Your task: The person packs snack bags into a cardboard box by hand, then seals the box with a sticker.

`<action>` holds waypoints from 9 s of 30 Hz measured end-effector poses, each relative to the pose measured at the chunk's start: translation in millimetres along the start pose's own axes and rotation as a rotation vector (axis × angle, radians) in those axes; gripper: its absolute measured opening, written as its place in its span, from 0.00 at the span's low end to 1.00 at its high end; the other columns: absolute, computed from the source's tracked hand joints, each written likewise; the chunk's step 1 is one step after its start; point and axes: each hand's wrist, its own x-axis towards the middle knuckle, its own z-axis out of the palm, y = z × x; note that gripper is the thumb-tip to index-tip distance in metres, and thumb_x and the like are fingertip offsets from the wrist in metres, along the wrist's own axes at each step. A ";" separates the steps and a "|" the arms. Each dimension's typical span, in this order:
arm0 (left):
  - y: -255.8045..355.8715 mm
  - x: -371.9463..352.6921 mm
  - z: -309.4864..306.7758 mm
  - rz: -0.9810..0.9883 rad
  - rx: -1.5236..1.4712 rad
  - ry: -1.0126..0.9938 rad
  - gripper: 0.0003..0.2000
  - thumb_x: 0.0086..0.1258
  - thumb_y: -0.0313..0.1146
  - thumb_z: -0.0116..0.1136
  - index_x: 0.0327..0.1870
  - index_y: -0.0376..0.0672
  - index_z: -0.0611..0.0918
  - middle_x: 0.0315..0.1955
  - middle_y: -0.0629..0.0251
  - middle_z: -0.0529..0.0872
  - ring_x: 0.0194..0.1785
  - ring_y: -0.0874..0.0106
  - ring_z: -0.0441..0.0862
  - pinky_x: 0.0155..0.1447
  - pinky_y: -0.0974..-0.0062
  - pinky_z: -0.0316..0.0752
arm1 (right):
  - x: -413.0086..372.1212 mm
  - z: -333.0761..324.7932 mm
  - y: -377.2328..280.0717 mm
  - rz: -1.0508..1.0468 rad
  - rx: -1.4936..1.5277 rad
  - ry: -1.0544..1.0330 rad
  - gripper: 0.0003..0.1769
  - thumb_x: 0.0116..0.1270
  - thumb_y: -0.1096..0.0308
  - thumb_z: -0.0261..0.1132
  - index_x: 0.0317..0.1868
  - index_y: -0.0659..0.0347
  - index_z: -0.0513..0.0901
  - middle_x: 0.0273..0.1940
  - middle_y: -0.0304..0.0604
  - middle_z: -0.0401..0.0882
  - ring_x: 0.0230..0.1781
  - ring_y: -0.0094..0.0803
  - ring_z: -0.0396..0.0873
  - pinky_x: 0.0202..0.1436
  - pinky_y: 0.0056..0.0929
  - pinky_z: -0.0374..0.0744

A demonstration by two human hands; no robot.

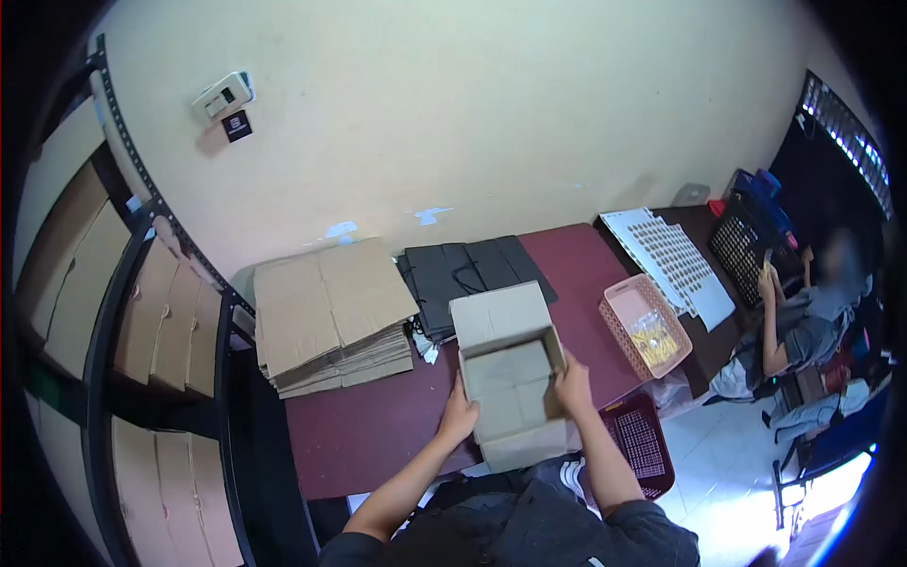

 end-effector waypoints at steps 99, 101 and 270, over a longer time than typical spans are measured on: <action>126.3 50.9 61.1 -0.082 -0.604 0.056 0.23 0.76 0.37 0.41 0.66 0.34 0.55 0.54 0.54 0.72 0.58 0.72 0.70 0.61 0.75 0.65 | 78.8 -48.1 -29.7 0.196 1.271 -1.042 0.23 0.68 0.70 0.58 0.61 0.67 0.65 0.52 0.42 0.76 0.51 0.23 0.75 0.56 0.24 0.72; 116.6 54.2 63.3 -0.066 -0.508 0.051 0.24 0.77 0.39 0.40 0.66 0.34 0.54 0.55 0.54 0.70 0.60 0.71 0.68 0.63 0.73 0.63 | 76.9 -47.6 -25.9 0.241 1.297 -0.984 0.24 0.69 0.69 0.57 0.63 0.67 0.63 0.53 0.42 0.75 0.53 0.23 0.73 0.57 0.24 0.71; 53.8 64.2 103.5 -0.146 0.922 -0.324 0.20 0.68 0.40 0.41 0.56 0.39 0.74 0.53 0.46 0.76 0.63 0.51 0.66 0.71 0.50 0.48 | 77.1 78.4 63.6 -0.080 0.264 -0.431 0.22 0.57 0.68 0.64 0.51 0.70 0.76 0.45 0.59 0.78 0.46 0.48 0.78 0.52 0.37 0.76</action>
